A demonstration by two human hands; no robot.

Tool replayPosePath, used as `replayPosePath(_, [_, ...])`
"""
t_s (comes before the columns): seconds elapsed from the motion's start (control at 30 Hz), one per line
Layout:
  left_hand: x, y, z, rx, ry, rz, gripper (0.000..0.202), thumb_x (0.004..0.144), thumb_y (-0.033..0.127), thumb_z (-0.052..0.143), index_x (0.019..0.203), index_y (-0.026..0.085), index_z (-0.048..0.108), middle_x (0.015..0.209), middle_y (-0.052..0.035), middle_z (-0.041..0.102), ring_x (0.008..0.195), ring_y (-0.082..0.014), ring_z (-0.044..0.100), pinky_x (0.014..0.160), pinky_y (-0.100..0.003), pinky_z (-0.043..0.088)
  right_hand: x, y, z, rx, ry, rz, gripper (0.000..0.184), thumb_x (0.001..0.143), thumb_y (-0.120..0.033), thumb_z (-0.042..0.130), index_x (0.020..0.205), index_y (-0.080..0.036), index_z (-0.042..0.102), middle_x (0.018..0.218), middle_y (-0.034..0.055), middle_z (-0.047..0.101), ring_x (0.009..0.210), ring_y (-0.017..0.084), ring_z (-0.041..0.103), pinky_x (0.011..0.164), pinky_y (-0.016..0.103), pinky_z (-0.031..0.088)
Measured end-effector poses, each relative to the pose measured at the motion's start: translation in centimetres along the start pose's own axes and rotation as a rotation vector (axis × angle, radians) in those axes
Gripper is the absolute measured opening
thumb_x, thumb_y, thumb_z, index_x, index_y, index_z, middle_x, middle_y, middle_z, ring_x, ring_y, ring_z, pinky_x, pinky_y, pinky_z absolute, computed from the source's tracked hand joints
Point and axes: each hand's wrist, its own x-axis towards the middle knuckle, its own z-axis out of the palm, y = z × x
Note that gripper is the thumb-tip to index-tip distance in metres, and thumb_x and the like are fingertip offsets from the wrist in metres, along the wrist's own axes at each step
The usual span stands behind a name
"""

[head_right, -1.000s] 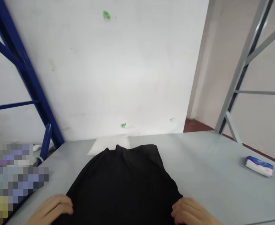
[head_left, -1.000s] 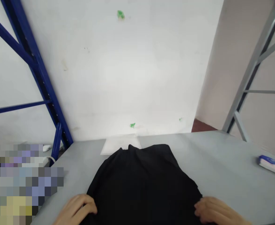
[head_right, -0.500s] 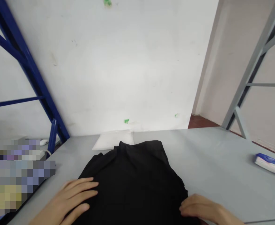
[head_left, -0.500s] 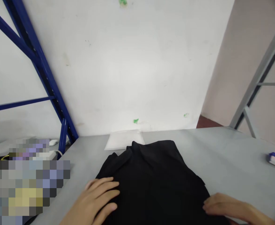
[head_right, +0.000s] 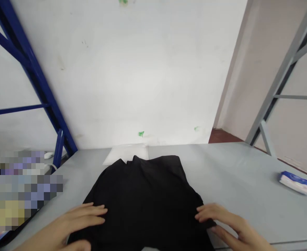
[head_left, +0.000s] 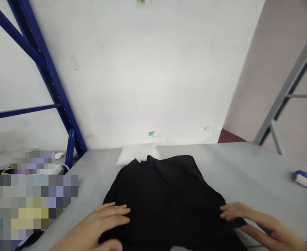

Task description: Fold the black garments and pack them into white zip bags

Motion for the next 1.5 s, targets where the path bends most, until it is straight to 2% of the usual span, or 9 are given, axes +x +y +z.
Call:
replayPosePath(0.13, [0.2,-0.9,0.2,-0.077,0.044,-0.079,0.025,0.075,0.048,0.065,0.097,0.036,0.071,0.122,0.0008,0.065,0.121,-0.0264,0.052,0.104,-0.043,0.040,1.0,-1.3,-0.3,0.052,0.047,0.066,0.033,0.086,-0.049,0.048,0.103,-0.030,0.069,0.125,0.0052,0.061,0.123,0.029,0.049,0.107,0.045,0.035])
replayPosePath(0.3, [1.0,-0.9,-0.7,-0.181,-0.004,-0.092,0.020,0.083,0.044,0.057,0.086,0.030,0.069,0.121,-0.0005,0.065,0.119,-0.0216,0.054,0.104,-0.036,0.040,1.8,-2.0,0.3,0.090,0.192,0.105,0.034,0.083,-0.054,0.050,0.096,-0.028,0.069,0.105,0.0054,0.068,0.106,0.028,0.059,0.092,0.036,0.048])
replayPosePath(0.47, [1.1,0.1,-1.2,-0.311,0.178,-0.091,0.019,0.085,0.043,0.053,0.084,0.027,0.064,0.113,-0.0004,0.068,0.112,-0.0197,0.058,0.102,-0.033,0.042,2.5,-2.9,-0.1,0.157,0.302,0.060,0.030,0.083,-0.051,0.051,0.077,-0.024,0.063,0.073,0.0020,0.059,0.074,0.020,0.056,0.065,0.026,0.049])
replayPosePath(0.6, [0.6,0.1,-0.8,-0.314,0.308,-0.092,0.020,0.086,0.043,0.050,0.087,0.028,0.063,0.112,-0.0004,0.067,0.112,-0.0192,0.058,0.101,-0.033,0.043,2.8,-3.0,-0.3,0.272,0.378,0.040,0.028,0.083,-0.047,0.054,0.069,-0.023,0.059,0.066,-0.0005,0.050,0.066,0.017,0.048,0.060,0.025,0.044])
replayPosePath(0.73, [0.0,-0.9,0.2,-0.176,0.150,-0.091,0.027,0.077,0.046,0.062,0.100,0.032,0.065,0.123,-0.0012,0.063,0.116,-0.0228,0.055,0.102,-0.039,0.042,2.6,-2.8,0.1,0.302,0.330,0.072,0.028,0.081,-0.047,0.055,0.068,-0.023,0.058,0.064,-0.0007,0.050,0.064,0.017,0.048,0.059,0.026,0.043])
replayPosePath(0.87, [-0.2,-1.4,1.3,-0.035,0.048,-0.120,0.037,0.070,0.051,0.068,0.104,0.035,0.066,0.122,-0.0021,0.064,0.114,-0.0265,0.057,0.097,-0.041,0.046,2.0,-3.1,0.4,0.236,0.093,0.103,0.021,0.079,-0.043,0.059,0.074,-0.023,0.061,0.075,0.0014,0.061,0.073,0.019,0.056,0.067,0.028,0.046])
replayPosePath(1.03, [0.1,-1.3,1.6,-0.002,0.179,-0.076,0.022,0.080,0.048,0.057,0.092,0.034,0.069,0.111,0.0014,0.069,0.105,-0.0210,0.062,0.093,-0.031,0.048,1.6,-3.7,0.5,0.129,-0.093,0.090,0.013,0.079,-0.035,0.060,0.078,-0.023,0.065,0.080,0.0009,0.064,0.079,0.019,0.059,0.075,0.028,0.045])
replayPosePath(1.27, [1.6,-0.9,-0.3,0.053,0.495,-0.227,0.037,0.086,0.053,0.041,0.092,0.026,0.066,0.091,-0.0018,0.071,0.091,-0.0224,0.063,0.080,-0.029,0.050,3.2,-3.2,0.8,0.271,0.190,0.189,0.033,0.083,-0.051,0.051,0.070,-0.021,0.057,0.060,-0.0027,0.050,0.057,0.014,0.047,0.053,0.025,0.040])
replayPosePath(1.5, [3.4,-0.7,0.6,0.364,0.205,-0.391,0.028,0.087,0.036,0.038,0.085,0.021,0.061,0.070,-0.0050,0.070,0.070,-0.0276,0.065,0.070,-0.037,0.044,4.6,0.0,2.4,-0.066,0.202,0.252,0.021,0.078,-0.044,0.057,0.085,-0.024,0.053,0.047,-0.0090,0.040,0.045,0.014,0.041,0.046,0.026,0.032])
